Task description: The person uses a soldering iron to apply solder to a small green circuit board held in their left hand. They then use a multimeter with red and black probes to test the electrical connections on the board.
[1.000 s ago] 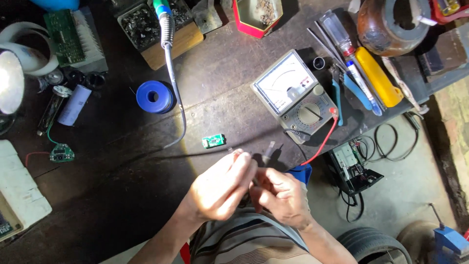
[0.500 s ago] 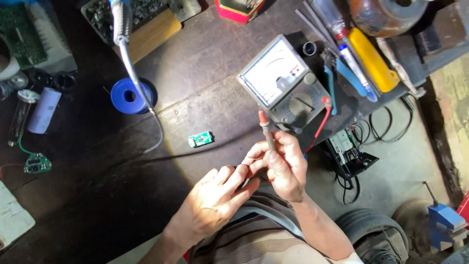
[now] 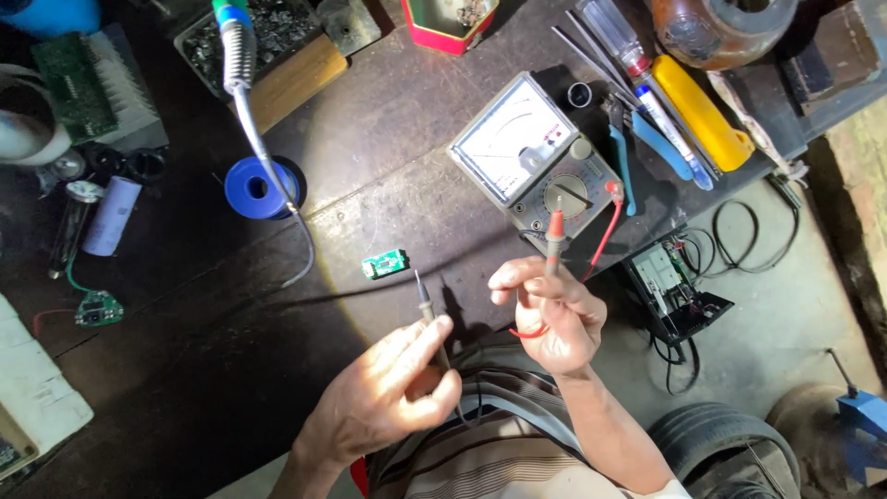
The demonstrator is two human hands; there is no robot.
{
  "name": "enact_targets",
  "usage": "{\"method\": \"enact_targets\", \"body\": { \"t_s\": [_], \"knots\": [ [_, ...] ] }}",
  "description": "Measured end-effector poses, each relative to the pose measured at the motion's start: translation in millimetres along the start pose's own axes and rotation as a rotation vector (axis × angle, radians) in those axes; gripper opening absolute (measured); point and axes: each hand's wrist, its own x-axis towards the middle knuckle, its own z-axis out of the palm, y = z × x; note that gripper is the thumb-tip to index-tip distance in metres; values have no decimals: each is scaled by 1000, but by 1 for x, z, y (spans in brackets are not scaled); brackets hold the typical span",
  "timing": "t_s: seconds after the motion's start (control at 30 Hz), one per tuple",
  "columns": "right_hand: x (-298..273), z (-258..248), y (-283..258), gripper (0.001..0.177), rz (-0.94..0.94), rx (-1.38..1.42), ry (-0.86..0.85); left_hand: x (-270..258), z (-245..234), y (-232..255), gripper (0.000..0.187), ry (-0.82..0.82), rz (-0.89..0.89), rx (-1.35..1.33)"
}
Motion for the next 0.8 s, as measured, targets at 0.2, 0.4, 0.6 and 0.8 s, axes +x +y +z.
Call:
{"method": "enact_targets", "body": {
  "t_s": [0.2,0.4,0.6,0.8],
  "knots": [
    [-11,-4,-6,59,139,-120,-223,-39,14,13,35,167,-226,-388],
    [11,19,-12,56,-38,-757,-503,-31,30,23,20,931,-608,-147],
    [49,48,2,35,-201,-1042,-620,-23,34,9,10,1284,-713,-801],
    [64,60,17,28,-42,-1078,-619,4,4,15,23,895,-930,-456]
  ]
}}
